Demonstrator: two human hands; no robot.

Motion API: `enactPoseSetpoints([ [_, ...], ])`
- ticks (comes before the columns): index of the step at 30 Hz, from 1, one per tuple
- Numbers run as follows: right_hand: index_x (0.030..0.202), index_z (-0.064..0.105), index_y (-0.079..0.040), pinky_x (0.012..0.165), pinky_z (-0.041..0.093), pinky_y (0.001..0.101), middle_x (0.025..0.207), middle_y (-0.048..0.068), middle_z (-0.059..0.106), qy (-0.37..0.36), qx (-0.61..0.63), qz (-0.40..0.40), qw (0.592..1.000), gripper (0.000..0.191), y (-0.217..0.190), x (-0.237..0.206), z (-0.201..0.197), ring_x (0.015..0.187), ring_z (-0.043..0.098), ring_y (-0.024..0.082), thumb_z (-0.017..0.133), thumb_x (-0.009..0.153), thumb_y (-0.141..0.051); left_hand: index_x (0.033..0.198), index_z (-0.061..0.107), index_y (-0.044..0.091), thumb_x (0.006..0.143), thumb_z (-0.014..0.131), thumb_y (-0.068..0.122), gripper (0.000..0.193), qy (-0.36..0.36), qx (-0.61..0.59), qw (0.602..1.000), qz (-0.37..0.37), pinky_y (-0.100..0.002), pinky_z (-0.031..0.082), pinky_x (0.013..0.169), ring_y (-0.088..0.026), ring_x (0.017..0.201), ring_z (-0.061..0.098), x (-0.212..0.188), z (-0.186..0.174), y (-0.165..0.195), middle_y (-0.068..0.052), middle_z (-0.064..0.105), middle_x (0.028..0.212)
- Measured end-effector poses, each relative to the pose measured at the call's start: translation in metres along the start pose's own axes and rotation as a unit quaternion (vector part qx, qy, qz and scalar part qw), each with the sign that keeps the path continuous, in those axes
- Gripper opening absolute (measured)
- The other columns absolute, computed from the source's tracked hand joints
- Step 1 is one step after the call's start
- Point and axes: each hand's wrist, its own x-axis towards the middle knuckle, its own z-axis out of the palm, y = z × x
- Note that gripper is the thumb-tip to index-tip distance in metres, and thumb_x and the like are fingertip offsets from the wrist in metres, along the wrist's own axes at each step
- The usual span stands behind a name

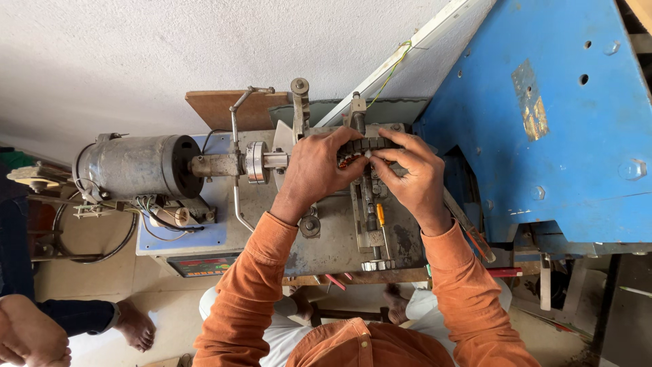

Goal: The person sits at a bench-mounted motor winding machine holding a copper-wound armature. They use a small yellow-handled tool to work between the armature slots, turn the armature to reach different sides, and occasionally reach into a parts bin below the bench.

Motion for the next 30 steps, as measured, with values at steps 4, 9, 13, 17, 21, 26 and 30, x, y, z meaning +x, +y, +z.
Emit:
enactPoseSetpoints([
  [4,0.097,0.078,-0.004,0.086,0.062,0.0317,0.122,0.01,0.074,0.0,0.006,0.021,1.0,0.017,-0.001,0.0,0.002,0.104,0.074,0.024,0.086,0.082,-0.001,0.109,0.072,0.008,0.081,0.079,0.022,0.032,0.001,0.004,1.0,-0.008,-0.039,0.061,0.069,-0.026,0.076,0.077,0.0,0.0,-0.001,-0.01,0.078,0.084],
  [9,0.096,0.07,-0.002,0.087,0.06,0.0325,0.119,0.014,0.074,0.027,-0.003,0.004,1.0,0.021,-0.003,-0.001,0.008,0.102,0.074,0.024,0.085,0.082,0.002,0.108,0.072,0.009,0.08,0.08,0.022,0.031,0.018,0.005,1.0,-0.008,-0.039,0.06,0.068,-0.026,0.076,0.077,0.002,-0.001,0.001,-0.009,0.078,0.086],
  [13,0.104,0.049,-0.001,0.086,0.064,0.0281,0.12,0.02,0.073,0.058,0.126,0.08,0.987,0.037,-0.001,-0.003,0.016,0.105,0.075,0.02,0.083,0.089,0.003,0.109,0.072,0.009,0.082,0.08,0.022,0.031,-0.009,-0.006,1.0,-0.026,-0.039,0.06,0.069,-0.026,0.075,0.077,0.003,-0.004,0.001,-0.009,0.077,0.083],
  [17,0.105,0.049,-0.001,0.085,0.062,0.0283,0.118,0.022,0.074,0.067,0.121,0.109,0.984,0.038,-0.001,-0.007,0.02,0.101,0.075,0.02,0.082,0.088,0.006,0.11,0.072,0.008,0.079,0.08,0.019,0.034,-0.008,0.005,1.0,0.003,-0.04,0.06,0.072,-0.027,0.079,0.076,0.004,-0.004,0.001,-0.01,0.078,0.088],
  [21,0.112,0.051,0.001,0.08,0.063,0.0257,0.12,0.02,0.074,0.056,0.163,0.158,0.972,0.038,-0.005,-0.006,0.016,0.1,0.075,0.017,0.081,0.09,0.004,0.115,0.074,0.009,0.081,0.078,0.018,0.036,-0.032,0.01,0.999,-0.015,-0.041,0.059,0.074,-0.027,0.079,0.075,0.004,-0.004,-0.001,-0.011,0.077,0.088],
  [26,0.121,0.067,0.003,0.088,0.059,0.0294,0.114,0.016,0.075,0.029,0.092,0.13,0.987,0.04,-0.013,-0.001,0.007,0.102,0.073,0.018,0.085,0.085,0.005,0.113,0.074,0.007,0.08,0.078,0.017,0.034,0.014,-0.018,0.998,0.058,-0.041,0.059,0.079,-0.029,0.088,0.075,0.003,-0.005,-0.002,-0.012,0.077,0.103],
  [30,0.112,0.075,0.001,0.081,0.058,0.0272,0.108,0.011,0.075,0.02,0.1,0.164,0.981,0.031,-0.012,0.005,0.007,0.096,0.072,0.016,0.085,0.083,0.004,0.113,0.074,0.007,0.081,0.077,0.016,0.033,-0.013,-0.025,0.999,0.033,-0.042,0.059,0.078,-0.032,0.089,0.074,0.004,-0.006,-0.002,-0.011,0.077,0.102],
])
